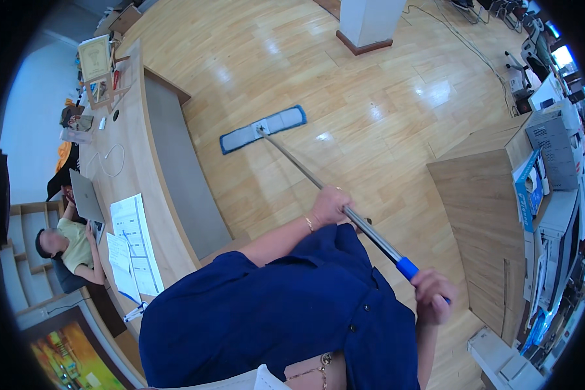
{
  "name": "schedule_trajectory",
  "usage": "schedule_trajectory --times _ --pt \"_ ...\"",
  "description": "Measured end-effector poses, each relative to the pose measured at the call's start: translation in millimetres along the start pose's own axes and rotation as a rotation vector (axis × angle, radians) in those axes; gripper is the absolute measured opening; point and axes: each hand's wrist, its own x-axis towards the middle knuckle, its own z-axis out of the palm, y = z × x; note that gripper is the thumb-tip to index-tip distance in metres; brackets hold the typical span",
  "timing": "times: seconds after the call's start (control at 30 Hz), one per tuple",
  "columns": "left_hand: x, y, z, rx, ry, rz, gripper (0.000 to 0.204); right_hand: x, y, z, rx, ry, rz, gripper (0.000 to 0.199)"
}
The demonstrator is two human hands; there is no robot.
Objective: The person cleans an office by mopping the wooden floor with a flat mop and wiping a wooden pillar with a cloth.
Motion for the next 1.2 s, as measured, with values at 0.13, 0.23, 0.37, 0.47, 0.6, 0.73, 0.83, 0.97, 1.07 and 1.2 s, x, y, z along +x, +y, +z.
schedule_trajectory --times 0.13,0.23,0.37,0.47,0.6,0.73,0.83,0.97,1.07,1.2 --pt "-9.9 -63.2 -30.8 0.193 0.018 -0.035 0.012 20.4 47.6 29.1 -0.005 -0.167 0.106 0.026" --pt "-22.2 -108.3 -64.2 0.209 0.052 -0.064 0.016 38.4 81.2 65.2 0.031 -0.321 0.077 0.021" --pt "-47.6 -107.4 -76.2 0.272 0.14 -0.135 0.024 33.1 78.6 91.2 0.006 -0.41 0.054 0.021" --pt "-66.9 -79.7 -64.3 0.344 0.192 -0.151 0.028 10.6 66.4 78.9 0.002 -0.485 0.027 0.019" --pt "-95.0 -21.4 -16.7 0.303 0.292 -0.106 0.028 -36.9 33.2 35.1 0.016 -0.436 0.047 0.017" --pt "-115.3 46.1 45.2 0.283 0.385 -0.012 0.027 -91.8 -18.6 -21.5 -0.017 -0.414 0.092 0.017" --pt "-126.2 103.8 86.3 0.291 0.36 0.027 0.029 -141.2 -56.6 -61.4 -0.028 -0.389 0.081 0.017" --pt "-144.9 174.8 140.8 0.182 0.302 0.083 0.031 -217.7 -95.7 -113.3 -0.055 -0.265 0.064 0.017" --pt "-146.0 222.9 184.0 0.087 0.211 0.144 0.031 -275.3 -122.7 -149.9 -0.074 -0.161 0.033 0.018" --pt "-147.5 280.4 239.1 -0.046 0.068 0.267 0.031 -338.3 -153.3 -193.0 -0.122 -0.034 -0.013 0.016"
